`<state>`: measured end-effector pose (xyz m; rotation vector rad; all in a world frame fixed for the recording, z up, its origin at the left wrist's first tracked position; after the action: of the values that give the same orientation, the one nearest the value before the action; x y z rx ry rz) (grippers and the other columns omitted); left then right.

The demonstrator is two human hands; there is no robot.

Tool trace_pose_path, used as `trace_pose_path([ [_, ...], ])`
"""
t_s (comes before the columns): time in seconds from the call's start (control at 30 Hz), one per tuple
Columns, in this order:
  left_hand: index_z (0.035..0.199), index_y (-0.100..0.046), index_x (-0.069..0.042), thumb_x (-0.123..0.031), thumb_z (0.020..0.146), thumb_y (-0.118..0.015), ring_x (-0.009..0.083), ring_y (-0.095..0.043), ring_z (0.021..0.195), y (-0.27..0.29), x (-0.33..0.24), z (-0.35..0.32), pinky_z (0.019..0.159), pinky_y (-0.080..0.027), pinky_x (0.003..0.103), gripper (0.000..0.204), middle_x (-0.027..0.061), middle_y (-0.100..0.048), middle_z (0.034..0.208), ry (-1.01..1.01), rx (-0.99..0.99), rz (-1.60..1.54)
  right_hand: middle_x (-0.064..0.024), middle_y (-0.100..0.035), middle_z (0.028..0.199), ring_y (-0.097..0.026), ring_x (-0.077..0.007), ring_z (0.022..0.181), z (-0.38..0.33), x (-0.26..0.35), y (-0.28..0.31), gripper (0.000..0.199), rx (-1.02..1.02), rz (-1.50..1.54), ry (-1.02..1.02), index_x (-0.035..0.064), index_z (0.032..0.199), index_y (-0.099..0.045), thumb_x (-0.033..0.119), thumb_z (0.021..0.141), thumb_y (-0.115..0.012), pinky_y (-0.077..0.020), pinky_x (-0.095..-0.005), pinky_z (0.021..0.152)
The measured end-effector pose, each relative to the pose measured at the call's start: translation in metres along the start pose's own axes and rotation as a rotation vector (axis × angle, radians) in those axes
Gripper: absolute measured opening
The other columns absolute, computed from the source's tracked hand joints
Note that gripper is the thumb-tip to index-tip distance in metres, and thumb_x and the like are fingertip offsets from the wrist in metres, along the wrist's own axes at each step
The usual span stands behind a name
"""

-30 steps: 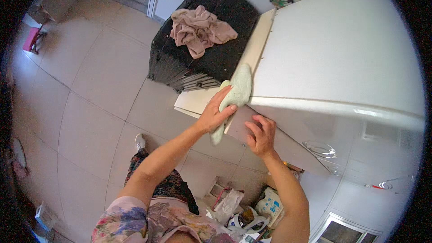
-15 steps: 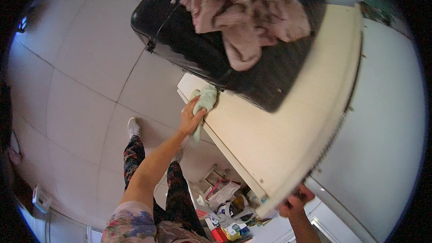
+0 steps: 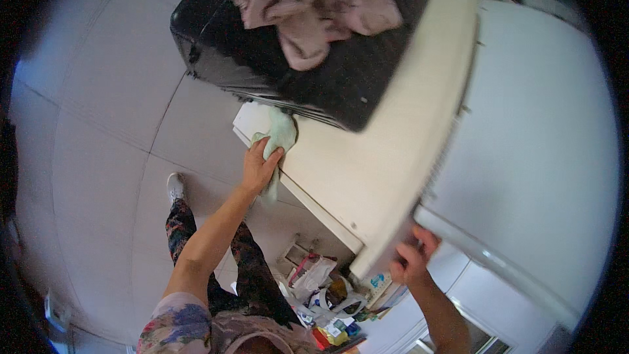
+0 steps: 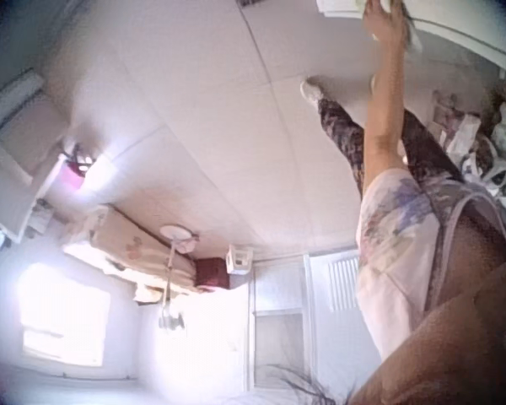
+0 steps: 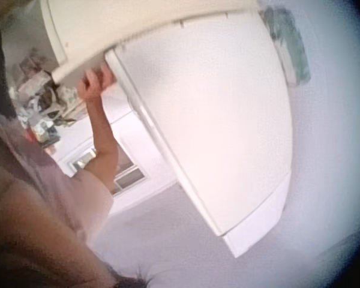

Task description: The person wipes the exterior surfaces of white kitchen cabinets and drawers using a light green cloth. They systematically clean the upper cabinet doors, lower cabinet doors, and drawer fronts, moving around the room to reach different sections.

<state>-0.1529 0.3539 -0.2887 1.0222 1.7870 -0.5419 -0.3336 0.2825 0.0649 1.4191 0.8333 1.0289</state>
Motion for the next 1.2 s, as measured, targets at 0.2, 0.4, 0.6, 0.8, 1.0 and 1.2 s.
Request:
trace_pose_path([
  [0.2, 0.113, -0.059, -0.001, -0.026, 0.083, -0.063, 0.0354, -0.053, 0.102, 0.023, -0.152, -0.073, 0.09, -0.04, 0.04, 0.039, 0.0182, -0.061, 0.109, -0.207, 0.067, -0.182, -0.0149, -0.048, 0.123, -0.046, -0.0301, 0.106, 0.019, 0.01, 0.006, 0.036, -0.088, 0.048, -0.018, 0.0097, 0.109, -0.059, 0.019, 0.075, -0.062, -0.0346, -0.0427, 0.09],
  [0.4, 0.118, -0.055, -0.004, -0.025, 0.092, -0.058, 0.0093, -0.056, 0.08, 0.062, -0.208, -0.141, 0.069, -0.048, 0.026, 0.034, 0.0032, -0.061, 0.097, 0.02, 0.038, -0.752, -0.0098, -0.053, 0.124, -0.05, -0.0259, 0.106, 0.019, 0.013, 0.016, 0.031, -0.208, 0.18, 0.01, 0.0078, 0.11, -0.06, 0.011, 0.079, -0.058, -0.0367, -0.0407, 0.09],
  [0.6, 0.115, -0.06, -0.016, -0.017, 0.074, -0.072, 0.0252, -0.05, 0.109, 0.049, -0.336, -0.194, 0.088, -0.042, 0.042, 0.043, 0.0027, -0.057, 0.116, -0.957, -0.115, 0.818, -0.014, -0.056, 0.121, -0.053, -0.0308, 0.107, -0.002, -0.006, 0.018, 0.026, -0.457, 0.531, -0.129, 0.0034, 0.111, -0.057, 0.009, 0.086, -0.052, -0.0408, -0.0412, 0.092],
  [0.8, 0.105, -0.062, -0.018, -0.02, 0.074, -0.065, 0.0286, -0.047, 0.104, -0.073, -0.325, -0.222, 0.08, -0.039, 0.044, 0.031, 0.0018, -0.055, 0.106, -1.19, -0.018, 1.074, -0.0158, -0.056, 0.118, -0.053, -0.0312, 0.11, -0.095, 0.042, 0.046, 0.029, -0.899, 0.5, -0.243, 0.0026, 0.113, -0.056, 0.007, 0.084, -0.055, -0.0416, -0.0412, 0.094],
  [1.0, 0.117, -0.058, -0.016, -0.02, 0.076, -0.065, 0.0308, -0.035, 0.126, -0.181, -0.324, -0.25, 0.098, -0.034, 0.05, 0.042, 0.0095, -0.046, 0.133, -1.193, 0.435, 0.563, -0.0161, -0.051, 0.125, -0.048, -0.0326, 0.113, -0.141, 0.028, 0.074, 0.036, -0.947, 0.454, -0.401, 0.0079, 0.116, -0.056, 0.017, 0.082, -0.062, -0.0354, -0.0466, 0.097],
  [1.2, 0.121, -0.055, -0.006, -0.002, 0.074, -0.063, 0.0354, -0.04, 0.126, -0.087, -0.328, -0.247, 0.103, -0.034, 0.045, 0.048, 0.018, -0.045, 0.134, -1.26, 0.369, 0.426, -0.0147, -0.04, 0.136, -0.03, -0.034, 0.129, -0.157, -0.023, 0.03, 0.062, -0.541, 0.149, -0.674, 0.0156, 0.129, -0.049, 0.043, 0.077, -0.066, -0.0192, -0.0531, 0.104],
])
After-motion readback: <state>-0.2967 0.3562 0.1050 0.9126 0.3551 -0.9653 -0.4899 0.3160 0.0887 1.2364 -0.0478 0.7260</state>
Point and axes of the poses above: each hand's wrist, its own z-axis towards the middle knuckle, its own y-axis out of the back of the hand, x = y × z, the point moved 5 cm from there along z, towards the middle knuckle
